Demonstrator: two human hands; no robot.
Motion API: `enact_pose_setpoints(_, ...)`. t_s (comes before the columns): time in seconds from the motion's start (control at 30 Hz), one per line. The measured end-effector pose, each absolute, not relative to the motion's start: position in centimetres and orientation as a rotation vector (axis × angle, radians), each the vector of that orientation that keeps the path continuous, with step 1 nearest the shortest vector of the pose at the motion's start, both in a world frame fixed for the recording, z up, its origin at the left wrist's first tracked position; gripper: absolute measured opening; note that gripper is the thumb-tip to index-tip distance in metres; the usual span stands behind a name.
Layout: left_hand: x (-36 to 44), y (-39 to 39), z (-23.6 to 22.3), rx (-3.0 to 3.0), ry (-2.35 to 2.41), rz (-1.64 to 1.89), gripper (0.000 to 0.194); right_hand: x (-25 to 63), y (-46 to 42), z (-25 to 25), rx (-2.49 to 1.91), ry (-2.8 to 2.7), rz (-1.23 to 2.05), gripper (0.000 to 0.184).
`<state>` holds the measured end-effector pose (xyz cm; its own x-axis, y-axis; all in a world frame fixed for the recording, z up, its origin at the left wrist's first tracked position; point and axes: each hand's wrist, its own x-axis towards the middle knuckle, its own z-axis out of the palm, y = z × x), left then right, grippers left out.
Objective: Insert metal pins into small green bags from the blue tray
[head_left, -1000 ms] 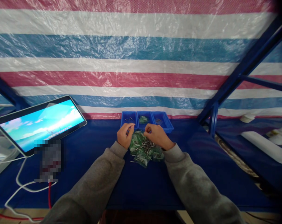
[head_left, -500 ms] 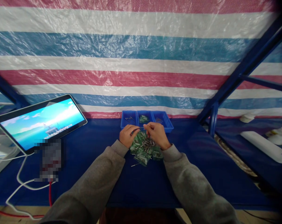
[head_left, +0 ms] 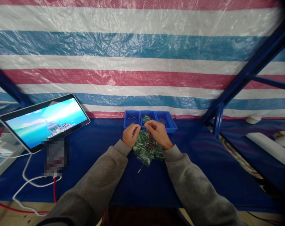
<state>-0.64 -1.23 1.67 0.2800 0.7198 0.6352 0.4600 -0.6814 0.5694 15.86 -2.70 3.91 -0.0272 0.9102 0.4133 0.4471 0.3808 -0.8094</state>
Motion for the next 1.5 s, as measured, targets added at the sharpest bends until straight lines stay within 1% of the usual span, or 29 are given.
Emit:
enact_pose_setpoints(0.13,-0.7,-1.2,1.6,2.283,1.107,1.34,0.021,16.0,-3.2,3.4,-1.111,-1.633,0.628,0.024)
enact_pose_setpoints(0.33,-0.7,-1.2,1.6,2.275,1.09,1.37,0.022,16.0,-3.5,2.9,-1.108,-1.622,0.621,0.022)
enact_pose_setpoints(0.6,-0.6,-1.1,1.7,2.248,0.971,1.448,0.016,16.0,-3.7,2.7,-1.223,-1.715,0.485,0.035)
enact_pose_setpoints(0.73,-0.5,-1.3,2.0,2.221,0.964,1.465,0.015,15.9,-3.9,2.9,-1.246,-1.736,0.443,0.041)
enact_pose_setpoints(0.83,-0.6,-1.4,2.2,2.215,1.02,1.469,0.017,16.3,-3.8,3.5,-1.289,-1.715,0.379,0.042)
enact_pose_setpoints(0.93,-0.7,-1.5,2.3,2.198,1.098,1.488,0.021,17.0,-4.3,4.4,-1.365,-1.777,0.353,0.039)
enact_pose_setpoints(1.0,-0.7,-1.5,2.3,2.184,1.129,1.506,0.024,17.2,-5.4,4.7,-1.39,-1.999,0.51,0.038)
enact_pose_setpoints(1.07,-0.8,-1.5,2.3,2.171,1.152,1.528,0.025,16.9,-7.2,4.7,-1.407,-2.228,0.689,0.031)
enact_pose_setpoints(1.1,-0.8,-1.5,2.3,2.166,1.163,1.539,0.026,16.6,-8.4,4.6,-1.428,-2.309,0.718,0.029)
enact_pose_setpoints(1.2,-0.8,-1.5,2.3,2.153,1.189,1.56,0.027,15.5,-11.5,4.3,-1.427,-2.495,0.65,0.016)
enact_pose_setpoints(1.27,-0.8,-1.4,2.2,2.142,1.195,1.56,0.027,15.0,-12.9,4.2,-1.351,-2.582,0.617,0.029)
enact_pose_setpoints(1.33,-0.8,-1.4,2.1,2.13,1.191,1.551,0.026,14.7,-13.4,4.1,-1.258,-2.664,0.65,0.03)
enact_pose_setpoints(1.4,-0.8,-1.3,2.1,2.118,1.183,1.542,0.026,14.5,-13.4,3.9,-1.197,-2.723,0.678,0.024)
enact_pose_setpoints(1.5,-0.8,-1.3,2.0,2.104,1.176,1.534,0.025,14.2,-13.2,3.5,-1.177,-2.772,0.667,0.008)
